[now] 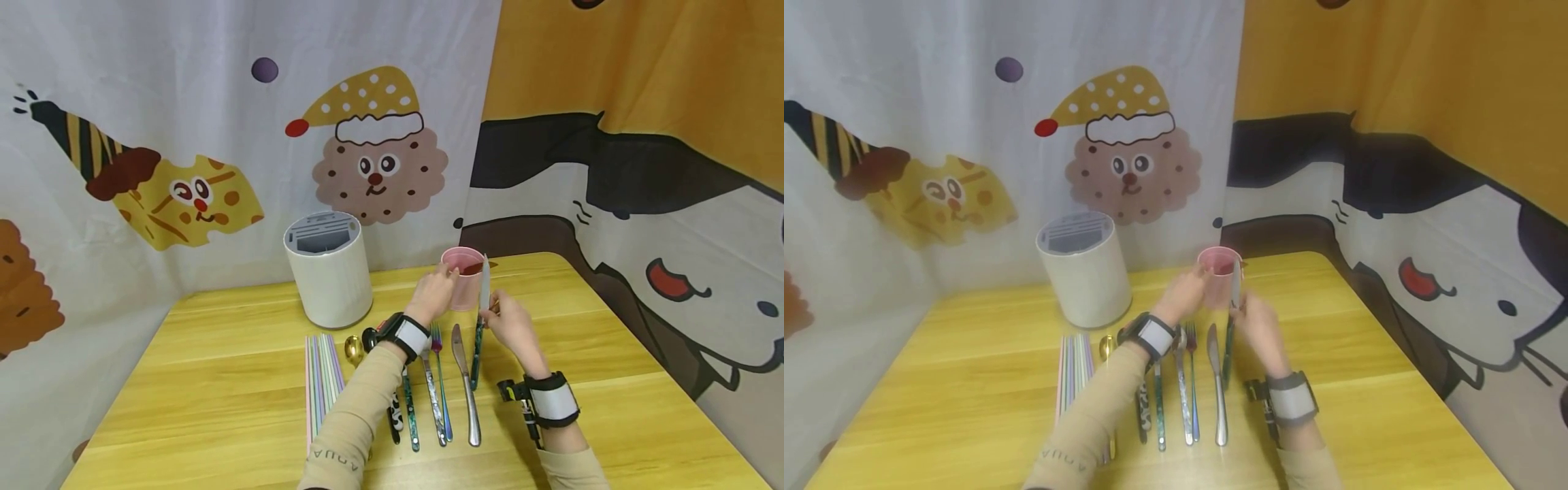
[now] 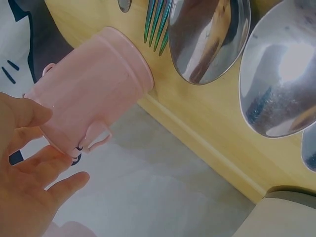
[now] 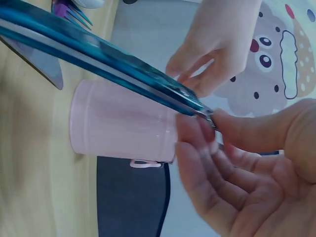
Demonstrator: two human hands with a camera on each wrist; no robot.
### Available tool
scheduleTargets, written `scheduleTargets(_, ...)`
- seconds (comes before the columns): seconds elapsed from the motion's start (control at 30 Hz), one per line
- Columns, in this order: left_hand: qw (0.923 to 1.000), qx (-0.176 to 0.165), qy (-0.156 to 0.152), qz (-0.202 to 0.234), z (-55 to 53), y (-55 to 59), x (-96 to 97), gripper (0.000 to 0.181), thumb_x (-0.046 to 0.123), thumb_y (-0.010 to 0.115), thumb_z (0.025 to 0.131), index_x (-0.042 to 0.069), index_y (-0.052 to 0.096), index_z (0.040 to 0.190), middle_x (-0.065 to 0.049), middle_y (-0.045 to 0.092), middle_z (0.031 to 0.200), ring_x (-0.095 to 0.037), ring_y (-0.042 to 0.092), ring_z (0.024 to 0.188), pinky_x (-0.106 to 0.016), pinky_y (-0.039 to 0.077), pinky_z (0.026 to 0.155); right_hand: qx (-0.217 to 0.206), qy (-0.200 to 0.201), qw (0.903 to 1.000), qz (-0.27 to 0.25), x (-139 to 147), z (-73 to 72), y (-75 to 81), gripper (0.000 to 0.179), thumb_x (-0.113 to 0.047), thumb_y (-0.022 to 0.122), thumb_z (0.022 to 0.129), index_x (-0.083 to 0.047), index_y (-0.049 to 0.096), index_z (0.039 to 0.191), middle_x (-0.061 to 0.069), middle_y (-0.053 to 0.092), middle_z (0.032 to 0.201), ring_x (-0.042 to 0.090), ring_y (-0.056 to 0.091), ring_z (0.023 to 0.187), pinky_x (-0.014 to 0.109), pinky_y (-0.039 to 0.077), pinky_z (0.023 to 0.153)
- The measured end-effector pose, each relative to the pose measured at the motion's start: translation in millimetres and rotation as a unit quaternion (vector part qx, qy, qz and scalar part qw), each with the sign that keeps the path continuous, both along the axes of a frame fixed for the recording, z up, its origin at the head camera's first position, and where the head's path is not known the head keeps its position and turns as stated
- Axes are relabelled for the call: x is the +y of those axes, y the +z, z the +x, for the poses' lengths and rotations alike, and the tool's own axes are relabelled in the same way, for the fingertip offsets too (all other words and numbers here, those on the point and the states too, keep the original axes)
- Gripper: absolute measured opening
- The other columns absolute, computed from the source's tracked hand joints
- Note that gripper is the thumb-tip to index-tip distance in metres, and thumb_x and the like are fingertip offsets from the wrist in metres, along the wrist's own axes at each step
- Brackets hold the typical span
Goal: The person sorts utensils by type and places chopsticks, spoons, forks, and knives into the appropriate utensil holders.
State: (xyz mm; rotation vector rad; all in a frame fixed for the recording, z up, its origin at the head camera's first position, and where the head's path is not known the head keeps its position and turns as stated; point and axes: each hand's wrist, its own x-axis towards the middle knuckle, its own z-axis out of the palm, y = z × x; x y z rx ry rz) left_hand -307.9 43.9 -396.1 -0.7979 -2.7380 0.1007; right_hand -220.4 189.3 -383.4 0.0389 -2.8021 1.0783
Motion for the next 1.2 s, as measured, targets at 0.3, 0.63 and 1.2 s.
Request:
scheduleTargets(0.3, 0.9999, 0.008, -0.001, 0.006, 0.4, -1.0, -0.3, 0.043, 0.016, 0.051, 0.097, 0.012, 0.048, 0.140, -0.011, 0.053, 0.134, -0.019, 0.067, 0.092, -0.029, 0.058, 0.079, 0.168, -0.060, 0.9838, -0.019, -6.0, 3.3, 4.8, 0.011, -0.002, 0.060, 0.089, 0.005, 0.052, 0.092, 0.025, 0.068, 0.081, 0.034, 0.066, 0.068, 0.027, 0.044, 0.051)
scheduleTargets(0.63, 1.0000, 0.003, 0.004, 0.006, 1.2, -0.8, 0.4, 0.046, 0.018, 0.056, 0.094, 0.013, 0.048, 0.140, -0.012, 0.052, 0.136, -0.018, 0.067, 0.092, -0.027, 0.057, 0.080, 0.310, -0.121, 0.9419, -0.049, -11.0, 6.4, 11.0, 0.012, -0.001, 0.063, 0.087, 0.004, 0.056, 0.094, 0.022, 0.068, 0.078, 0.033, 0.065, 0.065, 0.034, 0.047, 0.054)
scheduleTargets(1.2, 0.9999, 0.015, -0.005, -0.008, 3.5, 1.2, -0.4, 0.046, 0.015, 0.054, 0.094, 0.013, 0.048, 0.139, -0.010, 0.053, 0.135, -0.017, 0.063, 0.101, -0.027, 0.056, 0.080, 0.481, -0.120, 0.8598, -0.125, -13.3, 1.6, 13.0, 0.011, 0.003, 0.067, 0.083, 0.009, 0.064, 0.093, 0.024, 0.066, 0.083, 0.035, 0.066, 0.072, -0.002, 0.043, 0.074)
